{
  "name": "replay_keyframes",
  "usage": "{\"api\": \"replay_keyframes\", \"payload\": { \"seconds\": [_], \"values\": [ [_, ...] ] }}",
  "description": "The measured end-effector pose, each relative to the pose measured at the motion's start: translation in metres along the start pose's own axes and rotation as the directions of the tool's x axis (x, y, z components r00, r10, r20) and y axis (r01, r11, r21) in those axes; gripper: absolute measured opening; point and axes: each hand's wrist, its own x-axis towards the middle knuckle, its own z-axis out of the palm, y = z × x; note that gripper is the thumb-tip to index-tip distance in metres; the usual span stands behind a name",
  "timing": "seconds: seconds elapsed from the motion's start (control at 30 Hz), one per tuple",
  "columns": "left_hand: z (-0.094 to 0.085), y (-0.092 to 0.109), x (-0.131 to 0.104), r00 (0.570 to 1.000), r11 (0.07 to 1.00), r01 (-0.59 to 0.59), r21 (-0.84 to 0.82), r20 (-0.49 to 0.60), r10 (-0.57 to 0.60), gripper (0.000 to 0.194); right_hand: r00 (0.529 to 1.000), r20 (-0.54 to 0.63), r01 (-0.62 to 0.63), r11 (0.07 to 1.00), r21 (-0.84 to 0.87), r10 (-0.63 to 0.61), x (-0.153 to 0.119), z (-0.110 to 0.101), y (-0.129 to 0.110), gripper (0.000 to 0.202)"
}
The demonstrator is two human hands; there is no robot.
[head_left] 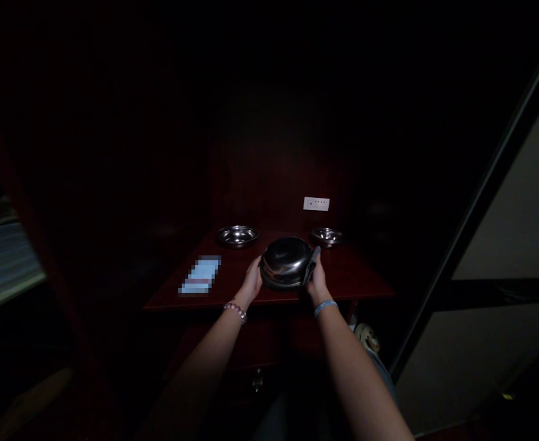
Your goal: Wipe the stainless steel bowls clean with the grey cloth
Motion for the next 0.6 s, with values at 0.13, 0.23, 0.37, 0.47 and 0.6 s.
{"api": "replay_keyframes", "payload": {
  "seconds": [0.13,0.23,0.37,0.47,0.6],
  "values": [
    [0.0,-0.002,0.002,1.0,1.0,-0.012,-0.02,-0.013,0.011,0.03,0.999,-0.04,-0.014,1.0,0.02,0.014,0.0,0.001,0.002,0.043],
    [-0.005,-0.005,0.006,0.999,0.998,-0.037,-0.042,-0.015,0.036,0.026,0.996,-0.074,-0.053,0.999,0.007,0.054,0.001,0.001,0.003,0.043],
    [-0.01,-0.007,0.009,0.999,0.997,-0.034,-0.064,-0.014,0.033,0.027,0.981,-0.165,-0.111,0.992,-0.052,0.101,0.001,0.0,0.003,0.041],
    [-0.01,-0.007,0.009,1.0,0.997,-0.011,-0.079,-0.012,0.01,0.029,0.964,-0.238,-0.14,0.987,-0.073,0.119,0.0,-0.001,0.003,0.04],
    [-0.01,-0.008,0.011,1.0,0.997,0.021,-0.07,-0.017,-0.023,0.034,0.961,-0.247,-0.148,0.986,-0.082,0.124,-0.001,-0.001,0.006,0.04]
  ]
}}
